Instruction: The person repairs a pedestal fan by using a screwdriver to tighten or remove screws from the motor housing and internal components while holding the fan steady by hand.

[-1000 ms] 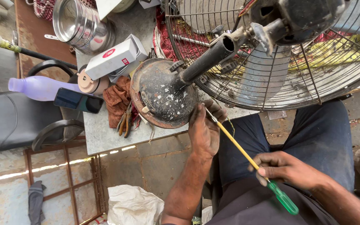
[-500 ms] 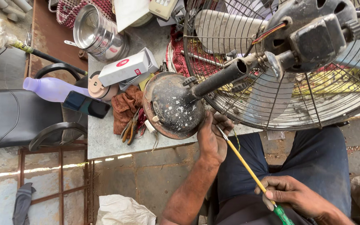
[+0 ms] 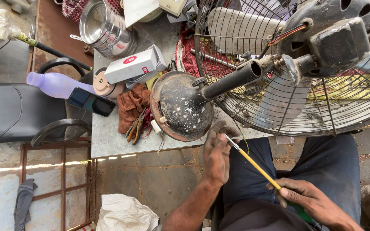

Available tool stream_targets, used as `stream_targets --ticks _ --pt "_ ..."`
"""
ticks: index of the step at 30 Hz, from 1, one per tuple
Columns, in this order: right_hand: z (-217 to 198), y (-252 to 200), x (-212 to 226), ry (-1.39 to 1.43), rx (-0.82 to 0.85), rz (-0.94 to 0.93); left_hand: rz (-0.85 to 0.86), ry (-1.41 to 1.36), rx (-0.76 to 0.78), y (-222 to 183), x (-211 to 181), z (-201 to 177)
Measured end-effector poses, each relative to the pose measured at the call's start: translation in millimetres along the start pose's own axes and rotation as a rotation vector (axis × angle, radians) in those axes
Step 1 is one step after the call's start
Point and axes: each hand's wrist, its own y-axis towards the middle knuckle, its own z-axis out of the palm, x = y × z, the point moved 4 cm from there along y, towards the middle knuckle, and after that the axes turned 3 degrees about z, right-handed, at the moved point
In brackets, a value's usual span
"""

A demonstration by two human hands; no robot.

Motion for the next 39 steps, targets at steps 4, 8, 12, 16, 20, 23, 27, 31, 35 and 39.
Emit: stream_targets --ticks 4,8,12,16,20,23,27,31,35,39 --pt "1.0 1.3 -0.5 -0.018 -0.023 -0.031 0.095 0.142 0.136 -15.8 2.2 -1.3" --pt "6.1 1.8 3.4 -0.047 -0.027 0.008 0.143 0.246 0.186 -21.2 7.0 -9.0" --pt "10.7 0.4 6.3 0.05 0.052 -0.079 0.171 0.311 0.186 -21.7 -0.4 -14.8" --pt "9.5 -1.8 2.2 0.044 0.062 -0.054 0.229 0.382 0.262 -14.6 -35.0 0.5" --pt "7.6 -5.1 -3.0 0.061 0.072 -0.073 0.809 1.06 0.282 9.7 -120.5 20.5" --pt "1.8 -8.2 -5.8 0.057 0.025 -0.086 0.994 1.478 0.353 51.3 -169.8 31.8" --pt "-10.4 -14.7 -1.0 -0.001 -0.093 -0.104 0.552 1.65 0.529 131.7 -183.4 41.3" --pt "-13.9 -18.9 1.6 0.005 -0.108 -0.098 -0.033 1.571 0.623 159.8 -174.2 23.6" --pt "-14.6 -17.5 -4.1 0.022 -0.117 -0.047 0.026 1.431 0.75 172.3 -165.5 12.1" --pt "-13.8 -10.1 -11.8 0.079 -0.096 -0.048 0.105 1.631 0.765 174.7 -162.6 6.4"
